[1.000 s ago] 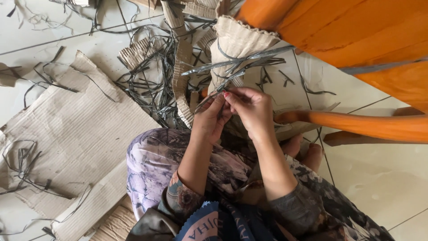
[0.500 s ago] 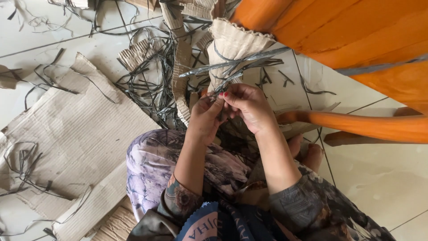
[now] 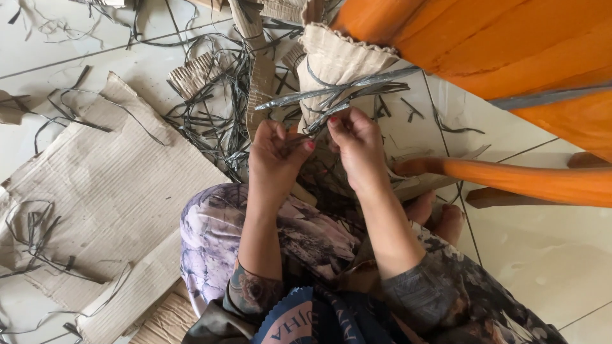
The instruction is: Wrapping wooden stool legs with protective cardboard and securing them with plastic ties using a small metal tool.
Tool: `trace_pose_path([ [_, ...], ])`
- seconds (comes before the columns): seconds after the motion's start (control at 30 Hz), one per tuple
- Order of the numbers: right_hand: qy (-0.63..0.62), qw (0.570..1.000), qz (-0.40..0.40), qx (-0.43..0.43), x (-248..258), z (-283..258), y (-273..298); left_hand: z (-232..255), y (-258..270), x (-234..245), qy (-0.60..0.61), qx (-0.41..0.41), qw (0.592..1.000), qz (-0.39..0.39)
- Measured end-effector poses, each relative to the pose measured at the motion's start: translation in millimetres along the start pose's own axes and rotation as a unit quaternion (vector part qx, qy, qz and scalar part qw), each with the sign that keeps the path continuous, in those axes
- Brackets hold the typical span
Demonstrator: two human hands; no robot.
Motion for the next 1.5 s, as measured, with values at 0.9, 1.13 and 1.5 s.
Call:
trace_pose_path([
  [0.9, 0.433, 0.899, 0.000, 0.059, 102.4, 66.3, 61.6, 11.6, 8.5, 5.6, -0.357, 0.029, 0.934, 0.005],
  [1.13, 0.557, 0.819, -0.059, -0.128, 106.7, 89.9, 57.8, 8.9, 4.7, 0.5, -0.355, 0.042, 0.934, -0.015],
  [1.5, -0.022, 0.997, -0.017, -0.067, 119.0, 38.6, 53.4, 9.8, 2.7, 7.6, -0.379, 0.072, 0.922, -0.036],
])
Point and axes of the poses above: each hand's wrist, its own y-axis away from the middle knuckle, its own x-axis out of the back of the hand, z = x × y, the point moved 4 cm from there along -y, towards the middle knuckle, and after that the axes turned 9 degrees about -z, right-handed, at the moved point
